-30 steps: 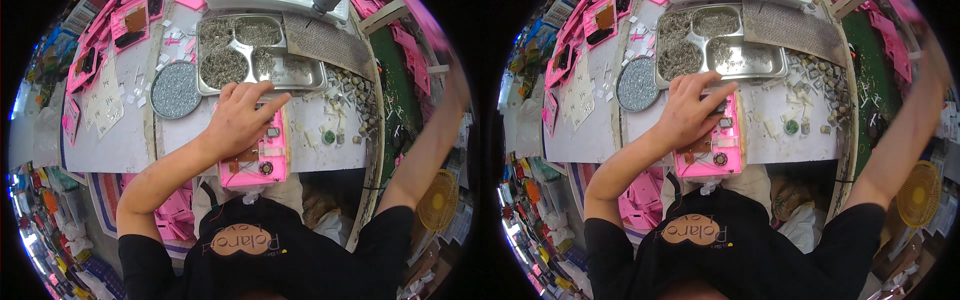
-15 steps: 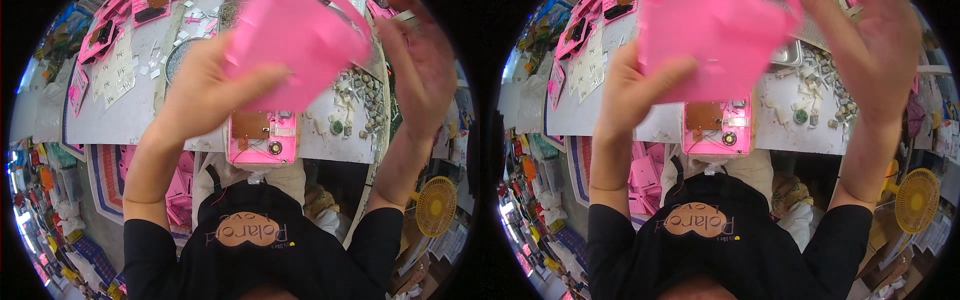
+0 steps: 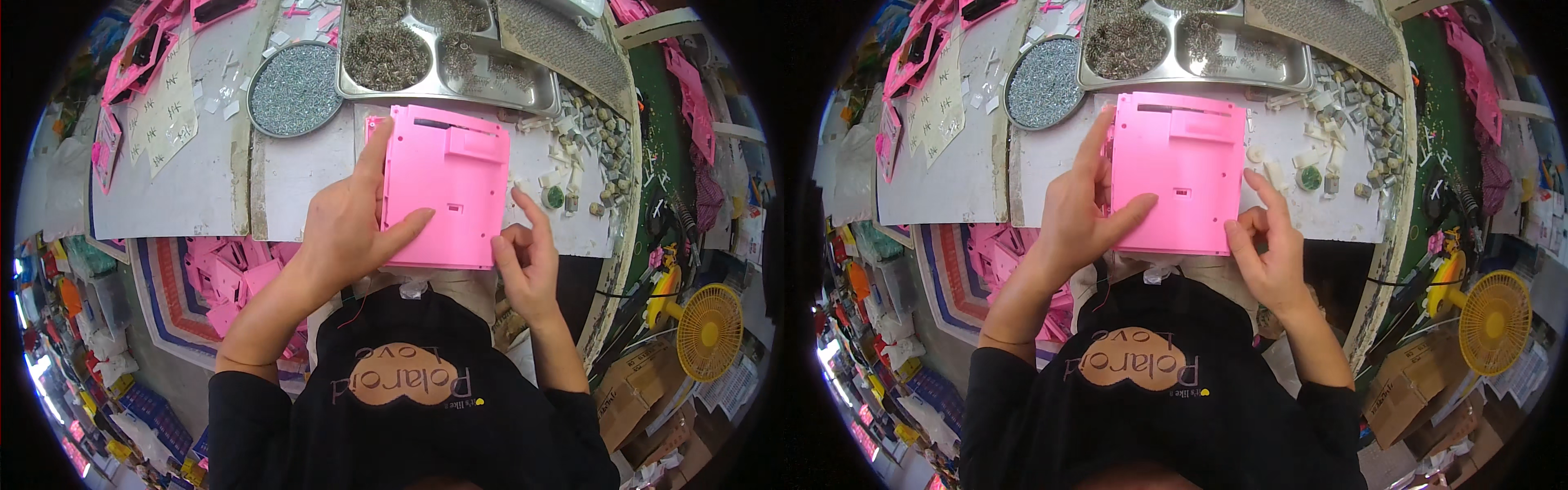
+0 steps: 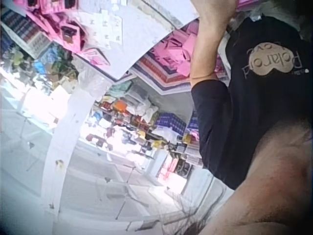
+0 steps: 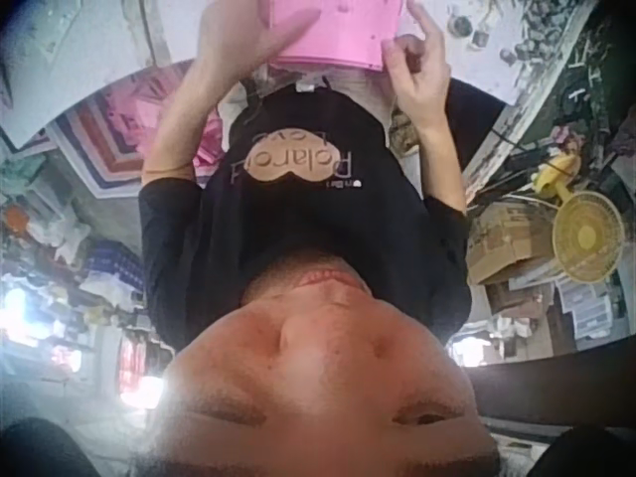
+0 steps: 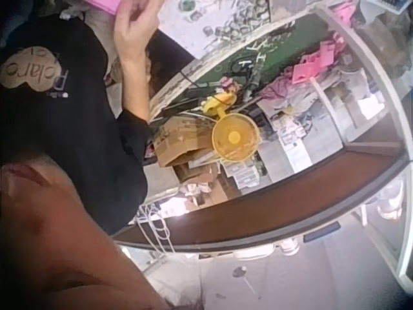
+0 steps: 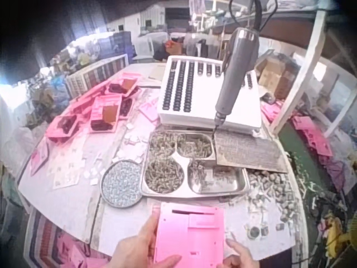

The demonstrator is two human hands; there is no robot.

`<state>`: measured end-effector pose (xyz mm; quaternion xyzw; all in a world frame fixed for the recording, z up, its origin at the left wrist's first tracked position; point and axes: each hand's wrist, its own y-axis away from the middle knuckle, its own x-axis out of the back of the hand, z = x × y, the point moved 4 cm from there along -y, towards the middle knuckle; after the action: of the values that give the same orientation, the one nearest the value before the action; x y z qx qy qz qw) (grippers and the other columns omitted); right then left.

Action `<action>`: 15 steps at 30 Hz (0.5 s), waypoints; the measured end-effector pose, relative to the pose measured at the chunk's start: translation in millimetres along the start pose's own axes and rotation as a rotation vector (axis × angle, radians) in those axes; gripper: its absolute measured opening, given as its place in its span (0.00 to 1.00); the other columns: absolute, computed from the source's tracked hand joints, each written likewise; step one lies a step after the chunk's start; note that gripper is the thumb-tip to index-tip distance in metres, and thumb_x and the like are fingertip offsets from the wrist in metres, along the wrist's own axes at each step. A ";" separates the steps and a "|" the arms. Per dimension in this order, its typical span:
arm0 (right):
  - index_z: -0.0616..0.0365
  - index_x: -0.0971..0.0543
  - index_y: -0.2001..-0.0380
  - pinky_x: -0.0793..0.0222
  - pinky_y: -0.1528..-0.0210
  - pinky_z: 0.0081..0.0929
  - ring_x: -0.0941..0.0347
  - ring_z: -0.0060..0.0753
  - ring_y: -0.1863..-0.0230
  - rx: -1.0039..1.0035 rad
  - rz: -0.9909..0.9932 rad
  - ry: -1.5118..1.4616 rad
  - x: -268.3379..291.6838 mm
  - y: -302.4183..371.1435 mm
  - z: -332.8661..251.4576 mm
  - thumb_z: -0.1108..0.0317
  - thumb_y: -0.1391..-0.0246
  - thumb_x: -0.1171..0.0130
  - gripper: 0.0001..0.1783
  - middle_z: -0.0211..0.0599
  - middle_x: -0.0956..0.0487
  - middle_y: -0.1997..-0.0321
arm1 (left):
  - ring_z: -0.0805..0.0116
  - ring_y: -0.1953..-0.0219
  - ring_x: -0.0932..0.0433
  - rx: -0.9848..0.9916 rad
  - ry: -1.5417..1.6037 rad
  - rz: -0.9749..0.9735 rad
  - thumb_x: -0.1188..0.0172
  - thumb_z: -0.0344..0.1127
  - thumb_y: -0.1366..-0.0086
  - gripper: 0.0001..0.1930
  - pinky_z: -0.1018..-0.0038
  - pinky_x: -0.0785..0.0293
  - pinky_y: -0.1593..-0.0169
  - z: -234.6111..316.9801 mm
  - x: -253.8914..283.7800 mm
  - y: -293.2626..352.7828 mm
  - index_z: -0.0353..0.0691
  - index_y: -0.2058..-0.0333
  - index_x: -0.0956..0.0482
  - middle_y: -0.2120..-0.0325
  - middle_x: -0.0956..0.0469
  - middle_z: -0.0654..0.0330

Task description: Assemble and solder components into a pink electronic housing, then secure with screws.

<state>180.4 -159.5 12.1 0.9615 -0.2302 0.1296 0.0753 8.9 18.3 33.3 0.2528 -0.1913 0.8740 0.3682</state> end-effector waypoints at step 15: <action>0.60 0.33 0.36 0.38 0.73 0.22 0.33 0.21 0.80 0.027 -0.111 0.103 -4.6 -12.0 4.9 0.71 0.36 0.41 0.27 0.31 0.27 0.81 | 0.50 0.69 0.16 0.043 -0.024 -0.003 0.31 0.43 0.39 0.41 0.62 0.21 0.64 -11.4 0.8 1.0 0.32 0.32 0.39 0.68 0.16 0.47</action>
<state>183.0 -147.9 5.1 0.9658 -0.1707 0.1774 0.0812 4.2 24.0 24.5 0.2717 -0.1763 0.8742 0.3616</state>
